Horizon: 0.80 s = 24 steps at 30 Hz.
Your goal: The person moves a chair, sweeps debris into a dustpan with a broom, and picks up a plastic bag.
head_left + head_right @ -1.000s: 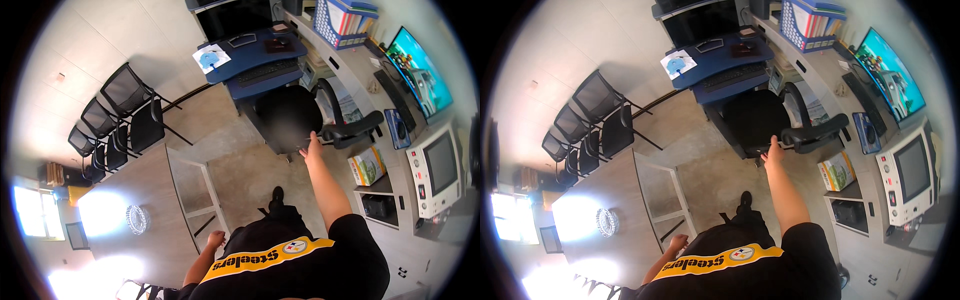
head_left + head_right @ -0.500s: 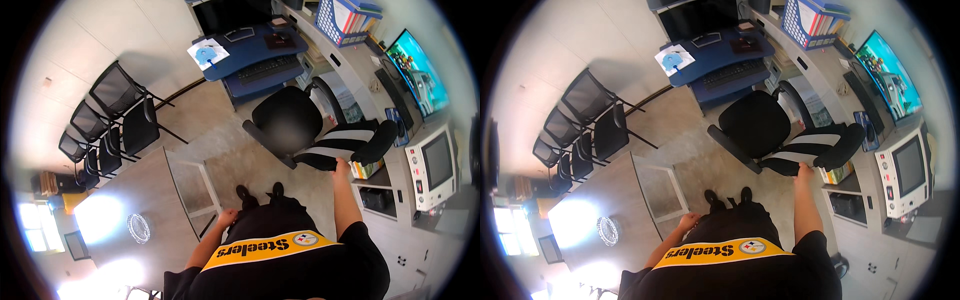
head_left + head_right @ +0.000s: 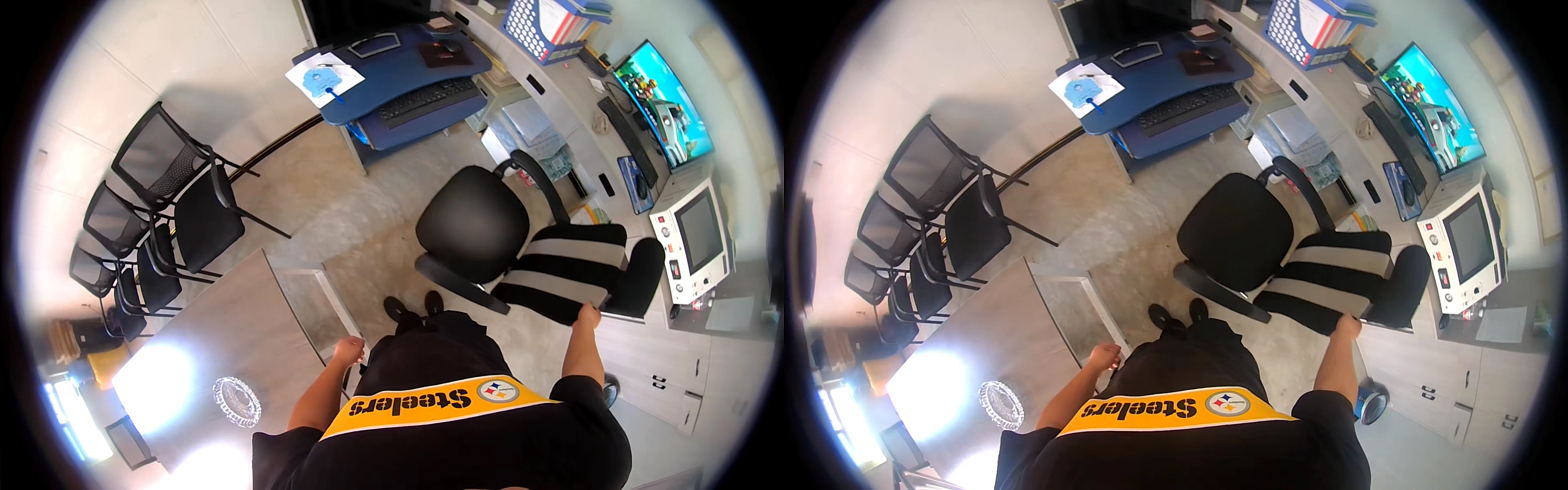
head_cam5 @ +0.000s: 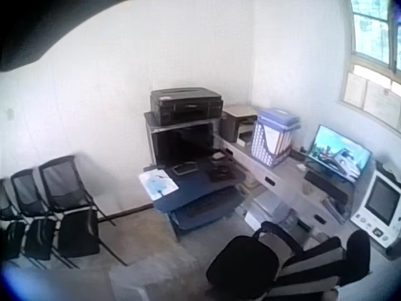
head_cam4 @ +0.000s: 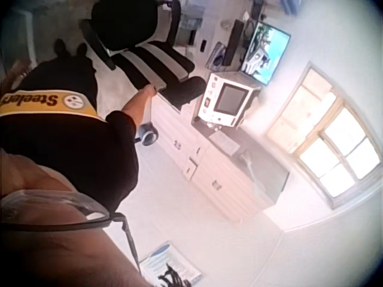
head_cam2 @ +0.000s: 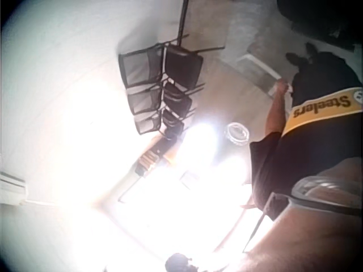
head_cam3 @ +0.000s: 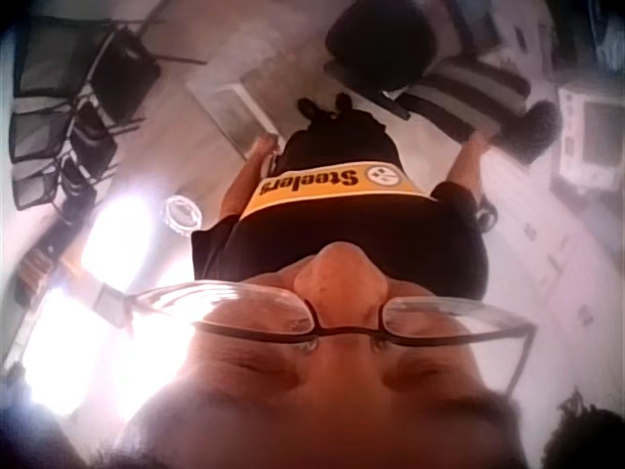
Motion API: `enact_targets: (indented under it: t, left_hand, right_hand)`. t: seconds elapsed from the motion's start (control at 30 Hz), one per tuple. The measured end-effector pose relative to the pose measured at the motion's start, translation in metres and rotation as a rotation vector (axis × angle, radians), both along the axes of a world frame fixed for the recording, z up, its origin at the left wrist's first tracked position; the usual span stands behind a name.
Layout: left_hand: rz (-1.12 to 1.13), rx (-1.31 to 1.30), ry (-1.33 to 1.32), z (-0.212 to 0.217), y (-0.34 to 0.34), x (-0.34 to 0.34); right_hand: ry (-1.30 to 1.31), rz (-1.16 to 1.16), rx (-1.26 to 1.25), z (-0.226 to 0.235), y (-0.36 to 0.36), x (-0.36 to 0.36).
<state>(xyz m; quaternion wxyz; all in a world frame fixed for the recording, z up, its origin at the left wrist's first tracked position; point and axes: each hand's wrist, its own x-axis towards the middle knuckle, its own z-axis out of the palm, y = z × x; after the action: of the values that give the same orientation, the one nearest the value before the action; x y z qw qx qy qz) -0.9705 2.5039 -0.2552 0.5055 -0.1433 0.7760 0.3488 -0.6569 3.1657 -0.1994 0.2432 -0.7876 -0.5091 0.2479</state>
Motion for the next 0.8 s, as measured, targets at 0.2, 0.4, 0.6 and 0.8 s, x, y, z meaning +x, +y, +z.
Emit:
enact_targets:
  t: [0.2,0.4,0.6,0.8]
  left_hand:
    - [-0.153,0.101,0.141,0.006,-0.027,-0.002]
    - [-0.327,-0.004,-0.144,-0.006,-0.063,-0.011]
    - [-0.257,0.068,-0.19,-0.033,-0.052,-0.01]
    - [-0.221,0.057,0.034,-0.05,-0.006,-0.033]
  right_hand:
    - [-0.399,-0.328,-0.159,0.01,-0.013,0.03]
    - [-0.925,-0.385,0.006,0.024,-0.088,-0.038]
    - [-0.982,0.364,-0.504,0.024,-0.111,-0.086]
    - [0.139,1.493,-0.712,0.001,-0.166,-0.342]
